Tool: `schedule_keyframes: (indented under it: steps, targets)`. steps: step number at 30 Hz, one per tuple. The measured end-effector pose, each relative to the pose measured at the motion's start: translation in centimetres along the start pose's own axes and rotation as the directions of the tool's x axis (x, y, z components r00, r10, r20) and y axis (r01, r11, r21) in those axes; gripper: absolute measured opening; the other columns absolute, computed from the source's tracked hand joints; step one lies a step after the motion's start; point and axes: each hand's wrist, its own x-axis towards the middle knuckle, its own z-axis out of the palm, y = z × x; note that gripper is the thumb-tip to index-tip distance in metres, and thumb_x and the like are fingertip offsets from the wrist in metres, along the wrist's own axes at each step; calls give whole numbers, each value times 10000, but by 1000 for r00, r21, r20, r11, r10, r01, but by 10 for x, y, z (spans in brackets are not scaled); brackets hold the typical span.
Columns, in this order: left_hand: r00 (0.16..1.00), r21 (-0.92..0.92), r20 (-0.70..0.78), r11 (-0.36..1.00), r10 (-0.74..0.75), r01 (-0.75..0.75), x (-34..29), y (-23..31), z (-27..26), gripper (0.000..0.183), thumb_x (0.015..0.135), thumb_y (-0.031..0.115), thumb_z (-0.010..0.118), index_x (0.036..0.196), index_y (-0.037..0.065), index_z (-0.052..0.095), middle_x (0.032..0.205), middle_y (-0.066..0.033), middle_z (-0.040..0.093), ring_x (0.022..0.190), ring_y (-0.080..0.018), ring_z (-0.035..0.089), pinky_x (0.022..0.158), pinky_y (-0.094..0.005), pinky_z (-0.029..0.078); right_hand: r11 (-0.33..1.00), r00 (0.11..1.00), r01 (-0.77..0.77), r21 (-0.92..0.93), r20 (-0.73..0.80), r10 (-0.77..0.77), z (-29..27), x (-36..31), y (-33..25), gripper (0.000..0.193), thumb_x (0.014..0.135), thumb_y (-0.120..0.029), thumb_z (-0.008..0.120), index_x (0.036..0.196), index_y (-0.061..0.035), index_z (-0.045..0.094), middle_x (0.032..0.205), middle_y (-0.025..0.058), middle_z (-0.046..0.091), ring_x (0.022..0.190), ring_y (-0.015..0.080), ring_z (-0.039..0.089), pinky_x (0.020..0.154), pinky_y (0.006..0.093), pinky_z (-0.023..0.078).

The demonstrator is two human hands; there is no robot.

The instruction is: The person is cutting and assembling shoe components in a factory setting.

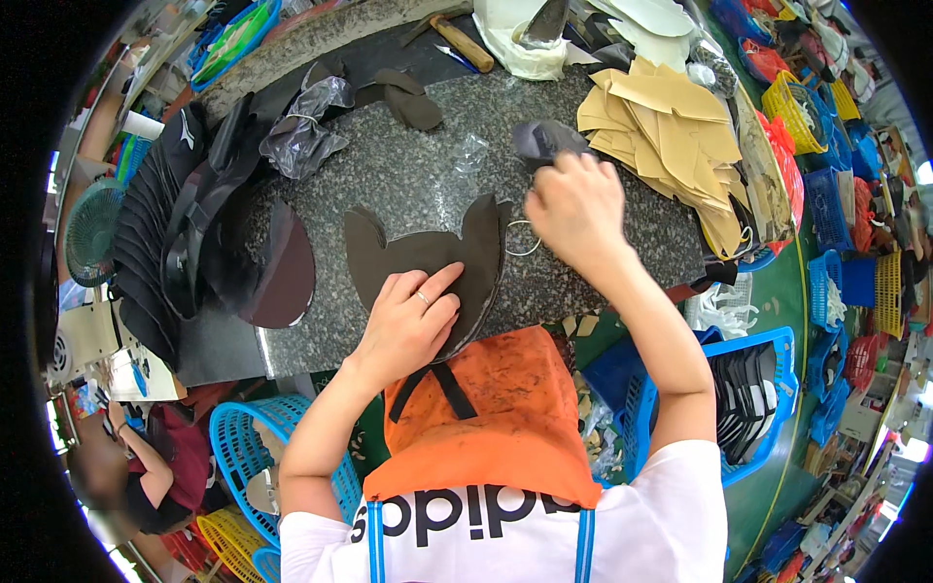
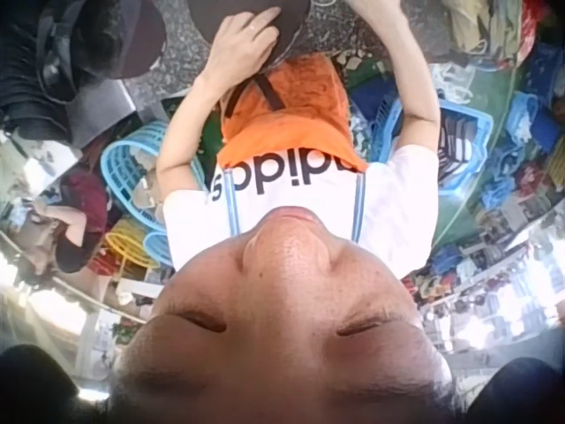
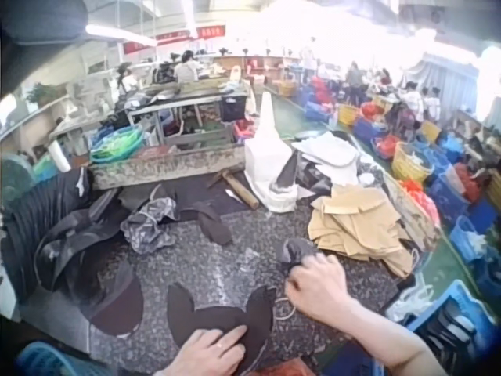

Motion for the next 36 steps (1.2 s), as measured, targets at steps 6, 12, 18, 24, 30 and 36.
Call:
schedule_keyframes:
  steps: [6,12,18,24,30,36]
  targets:
    - [999,1,47,1000,-24,24,3,0,-3,149,740,48,677,854,47,583,1339,-120,570,912,-266,548,826,-392,461,891,888,426,156,113,-445,-27,-19,-2,147,736,-204,732,748,-86,644,870,73,556,927,246,559,823,397,432]
    - [966,1,257,999,-34,35,29,2,-18,144,716,75,673,817,43,575,1382,-137,534,852,-270,557,783,-386,466,917,935,176,-358,353,-41,-75,-14,36,156,774,-200,716,730,-53,689,827,84,609,911,264,611,775,377,450]
    - [947,-65,320,997,-6,29,44,-1,-31,164,729,122,706,817,33,601,1357,-170,537,871,-301,606,783,-398,491,724,959,-219,655,280,37,-114,-10,37,222,901,-226,688,924,-13,747,840,63,677,775,153,647,683,339,478]
    - [916,-862,380,-310,131,402,34,38,-15,802,916,538,623,1473,14,381,1457,-169,476,1323,-272,492,1063,-411,435,-137,972,-122,983,147,186,-88,-35,-16,298,959,-144,593,1145,79,663,1123,133,683,1062,200,638,928,323,497]
    - [768,-856,331,-517,-549,-1,48,28,-41,495,945,100,595,1403,26,424,1332,-118,556,1227,-256,563,1027,-424,478,537,988,123,834,-50,-148,-71,-82,-31,355,689,108,647,1014,-3,735,1155,164,631,1079,273,628,916,336,480]
    - [753,-965,243,-232,-611,123,2,17,-35,474,883,-55,623,1334,16,494,1247,-85,598,1154,-177,586,991,-350,492,-522,949,-257,813,313,20,-21,-89,-42,615,926,-145,626,1466,9,376,1320,136,554,1221,252,561,1026,368,474]
